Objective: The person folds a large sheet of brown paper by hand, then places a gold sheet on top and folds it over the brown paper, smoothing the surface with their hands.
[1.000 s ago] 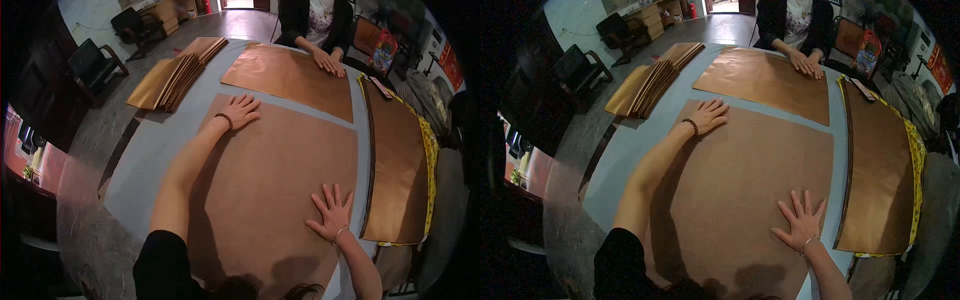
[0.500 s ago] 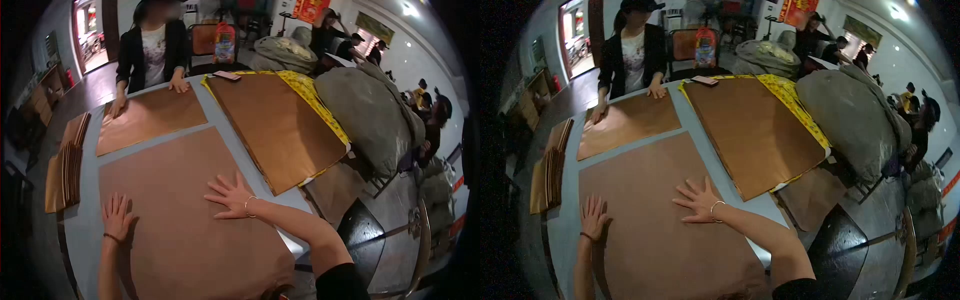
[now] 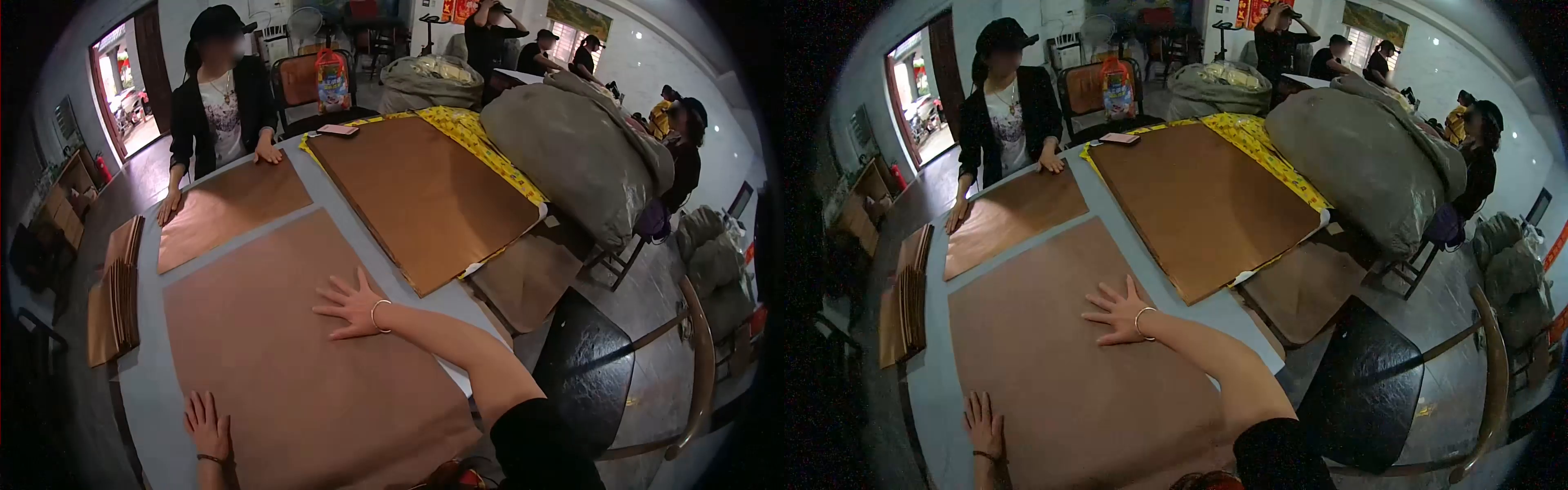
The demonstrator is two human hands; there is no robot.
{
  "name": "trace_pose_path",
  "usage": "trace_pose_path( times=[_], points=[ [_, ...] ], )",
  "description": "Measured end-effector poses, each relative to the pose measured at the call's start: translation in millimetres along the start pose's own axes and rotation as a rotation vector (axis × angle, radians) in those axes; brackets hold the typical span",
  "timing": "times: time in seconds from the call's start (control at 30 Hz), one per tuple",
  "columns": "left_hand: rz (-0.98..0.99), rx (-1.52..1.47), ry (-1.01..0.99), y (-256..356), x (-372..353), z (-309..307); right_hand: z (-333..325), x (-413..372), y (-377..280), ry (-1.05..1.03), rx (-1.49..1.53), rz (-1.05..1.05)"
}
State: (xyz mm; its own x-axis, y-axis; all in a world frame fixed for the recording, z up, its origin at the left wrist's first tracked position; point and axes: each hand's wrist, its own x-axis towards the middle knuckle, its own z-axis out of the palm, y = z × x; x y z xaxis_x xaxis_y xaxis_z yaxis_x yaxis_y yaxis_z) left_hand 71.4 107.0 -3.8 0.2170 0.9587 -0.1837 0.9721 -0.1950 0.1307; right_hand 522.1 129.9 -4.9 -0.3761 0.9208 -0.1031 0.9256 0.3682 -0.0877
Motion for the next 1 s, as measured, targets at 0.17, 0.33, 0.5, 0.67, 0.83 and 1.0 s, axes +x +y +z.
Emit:
trace_pose_path(
  times=[0.17, 0.33, 0.5, 0.67, 0.83, 1.0],
  points=[
    [0.011, 0.11, 0.023, 3, -1, 1, 1, -2, 0, 0.033, 0.007, -0.014],
    [0.003, 0.052, 0.029, 4, -1, 1, -2, -5, -3, 0.041, 0.018, -0.009],
    [0.022, 0.025, 0.045, -3, 0, 7, 0, -3, -1, 0.012, -0.006, 0.0],
    [0.031, -0.036, 0.082, 6, -7, -1, 4, 1, 2, 0.021, -0.036, 0.033],
    [0.037, -0.037, 0.073, 6, -6, -1, 10, -2, 5, 0.105, -0.058, 0.047],
    [0.053, -0.062, 0.097, 9, -10, -8, -11, -7, -14, 0.041, -0.259, 0.086]
  ],
)
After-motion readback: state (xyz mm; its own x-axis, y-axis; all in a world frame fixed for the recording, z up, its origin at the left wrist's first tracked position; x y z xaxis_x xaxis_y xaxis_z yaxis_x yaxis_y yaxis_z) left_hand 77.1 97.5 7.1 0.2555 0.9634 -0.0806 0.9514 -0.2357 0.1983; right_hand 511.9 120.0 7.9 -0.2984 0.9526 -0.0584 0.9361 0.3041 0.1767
